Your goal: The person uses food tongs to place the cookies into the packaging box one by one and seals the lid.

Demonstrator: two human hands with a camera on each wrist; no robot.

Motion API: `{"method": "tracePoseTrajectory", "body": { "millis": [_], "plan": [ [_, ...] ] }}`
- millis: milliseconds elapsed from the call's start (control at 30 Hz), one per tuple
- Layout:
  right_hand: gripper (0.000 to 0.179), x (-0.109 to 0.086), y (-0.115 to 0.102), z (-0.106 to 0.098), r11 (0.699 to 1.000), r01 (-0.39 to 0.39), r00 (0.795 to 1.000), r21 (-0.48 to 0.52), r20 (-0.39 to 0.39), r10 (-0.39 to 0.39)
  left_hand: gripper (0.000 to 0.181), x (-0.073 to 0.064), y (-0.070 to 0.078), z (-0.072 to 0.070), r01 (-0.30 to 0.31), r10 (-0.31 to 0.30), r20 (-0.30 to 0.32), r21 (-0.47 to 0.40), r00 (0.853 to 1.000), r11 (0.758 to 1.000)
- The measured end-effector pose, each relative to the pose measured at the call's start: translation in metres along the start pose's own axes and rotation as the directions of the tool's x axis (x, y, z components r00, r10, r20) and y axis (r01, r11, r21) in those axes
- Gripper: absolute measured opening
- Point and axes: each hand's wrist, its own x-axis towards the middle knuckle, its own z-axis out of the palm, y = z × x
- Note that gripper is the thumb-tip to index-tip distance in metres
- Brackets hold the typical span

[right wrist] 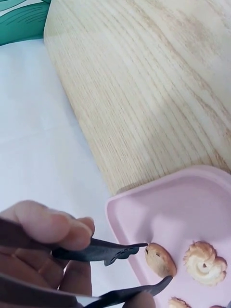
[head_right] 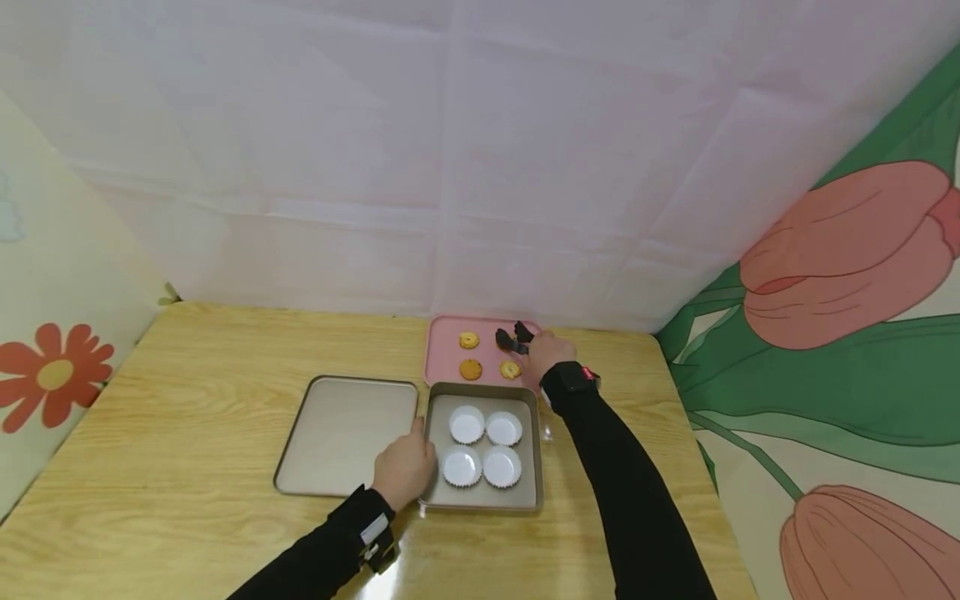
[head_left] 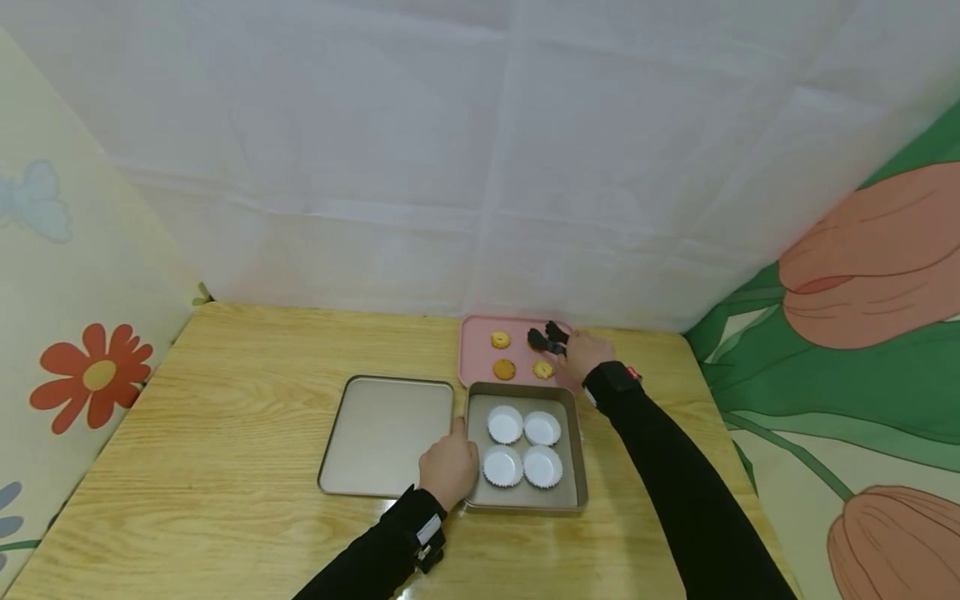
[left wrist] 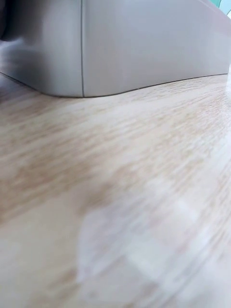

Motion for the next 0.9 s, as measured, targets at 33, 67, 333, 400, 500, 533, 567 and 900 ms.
{"method": "tracePoseTrajectory", "body": {
  "millis": [33, 67, 333, 400, 500, 533, 567, 900],
  "plan": [
    [0.044, 0.000, -0.001, -0.001, 1.000, -0.002, 1.000, 0.000, 0.001, 0.002, 0.033, 0.000, 0.000, 0.000, -0.002, 0.002, -0.002, -0.001, 1.000, 1.000],
    [0.044, 0.000, -0.001, -0.001, 1.000, -0.002, 1.000, 0.000, 0.000, 0.002, 0.034, 0.000, 0.000, 0.000, -0.004, 0.004, -0.003, -0.001, 1.000, 1.000],
    [0.036, 0.003, -0.003, -0.005, 1.000, 0.020, 0.999, -0.011, 0.041, -0.020, 0.034, 0.000, 0.000, 0.000, -0.014, 0.014, -0.008, 0.007, 1.000, 1.000],
    [0.032, 0.005, -0.003, -0.007, 0.999, 0.031, 0.998, -0.008, 0.060, -0.031, 0.035, 0.001, -0.001, 0.001, -0.013, 0.013, -0.006, 0.008, 1.000, 1.000],
    [0.026, 0.006, -0.003, -0.010, 0.999, 0.055, 0.996, -0.001, 0.070, -0.054, 0.035, 0.001, -0.001, 0.001, -0.011, 0.011, -0.009, 0.008, 1.000, 1.000],
    [0.025, 0.006, -0.003, -0.011, 0.998, 0.059, 0.996, -0.001, 0.071, -0.059, 0.035, 0.001, -0.001, 0.001, -0.011, 0.011, -0.010, 0.008, 1.000, 1.000],
    [0.024, 0.005, -0.003, -0.012, 0.998, 0.066, 0.995, -0.001, 0.069, -0.066, 0.035, 0.001, -0.001, 0.001, -0.010, 0.010, -0.010, 0.008, 1.000, 1.000],
    [0.020, 0.004, -0.004, -0.013, 0.994, 0.103, 0.993, 0.039, 0.058, -0.106, 0.037, 0.001, 0.000, 0.000, 0.007, -0.007, 0.006, 0.009, 1.000, 1.000]
  ]
}}
